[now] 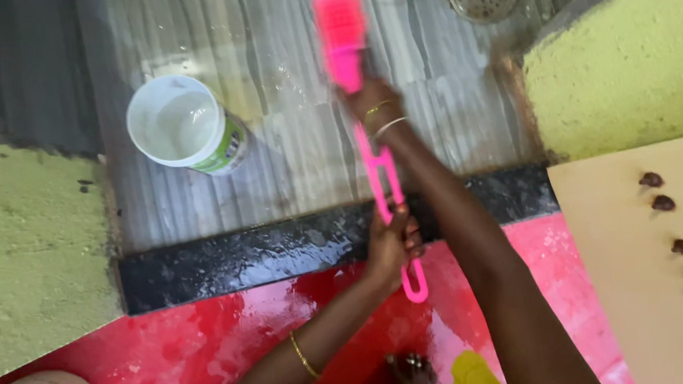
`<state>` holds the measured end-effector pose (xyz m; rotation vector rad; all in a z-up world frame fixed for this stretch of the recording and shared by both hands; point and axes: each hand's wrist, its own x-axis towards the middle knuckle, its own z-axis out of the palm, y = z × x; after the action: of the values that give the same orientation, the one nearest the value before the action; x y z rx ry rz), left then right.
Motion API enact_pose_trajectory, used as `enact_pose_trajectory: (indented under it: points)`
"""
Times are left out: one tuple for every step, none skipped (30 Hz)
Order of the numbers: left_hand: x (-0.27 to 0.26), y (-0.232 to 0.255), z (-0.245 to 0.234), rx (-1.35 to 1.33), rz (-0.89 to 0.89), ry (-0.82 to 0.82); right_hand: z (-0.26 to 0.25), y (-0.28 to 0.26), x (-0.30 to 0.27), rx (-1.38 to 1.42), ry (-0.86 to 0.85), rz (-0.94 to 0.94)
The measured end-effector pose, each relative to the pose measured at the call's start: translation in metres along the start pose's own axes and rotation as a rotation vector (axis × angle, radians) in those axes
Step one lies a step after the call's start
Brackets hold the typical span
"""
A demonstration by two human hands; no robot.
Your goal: The person cleans a floor drain area using a long-handled pink brush and a bucket of water. They pour water around the drain, scrub the tiles and the drain cover with the brush, and periodically dip the brush into the bucket.
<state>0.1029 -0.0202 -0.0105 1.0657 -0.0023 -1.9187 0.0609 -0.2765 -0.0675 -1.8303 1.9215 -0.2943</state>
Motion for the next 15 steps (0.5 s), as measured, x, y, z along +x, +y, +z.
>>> enact_pose_trajectory:
  points:
    - [0.01,0.008,0.008,0.044,-0.013,-0.101,-0.026,0.015,0.003,0.16,0.004,0.107]
    - [0.014,0.015,0.01,0.092,-0.034,-0.192,-0.045,0.025,0.003,0.325,-0.003,0.222]
    - [0.015,0.022,0.01,0.094,-0.031,-0.189,-0.047,0.019,0.006,0.328,-0.005,0.22]
    - [0.014,0.023,0.01,0.05,-0.05,-0.205,-0.049,0.017,0.008,0.285,0.056,0.184]
    - [0.012,0.025,0.008,0.005,-0.068,-0.221,-0.048,0.013,0.009,0.242,0.115,0.147]
    - [0.002,0.029,-0.002,0.003,-0.063,-0.223,-0.024,-0.011,0.009,0.096,0.106,0.092]
    - [-0.014,0.032,-0.016,-0.025,-0.018,-0.167,-0.001,-0.037,0.009,-0.05,0.097,0.037]
    - [-0.021,0.039,-0.026,-0.047,0.032,-0.113,0.009,-0.054,0.009,-0.046,0.105,0.029]
    - [-0.021,0.047,-0.03,-0.044,0.042,-0.118,0.02,-0.068,0.003,-0.066,-0.002,-0.023]
    - [-0.024,0.052,-0.035,-0.053,0.003,-0.082,0.03,-0.076,-0.002,-0.089,-0.119,-0.068]
    - [-0.024,0.059,-0.042,-0.062,-0.036,-0.046,0.029,-0.081,0.007,-0.089,-0.121,-0.069]
    - [-0.013,0.069,-0.043,-0.064,-0.033,-0.052,0.019,-0.081,0.026,-0.114,-0.093,-0.009]
    - [0.007,0.08,-0.04,-0.043,-0.011,-0.103,0.01,-0.081,0.044,-0.138,-0.064,0.051]
    - [0.022,0.087,-0.041,-0.02,0.013,-0.148,0.008,-0.083,0.059,-0.137,-0.062,0.047]
    - [0.034,0.092,-0.044,-0.019,0.018,-0.149,0.005,-0.086,0.073,-0.117,-0.021,0.038]
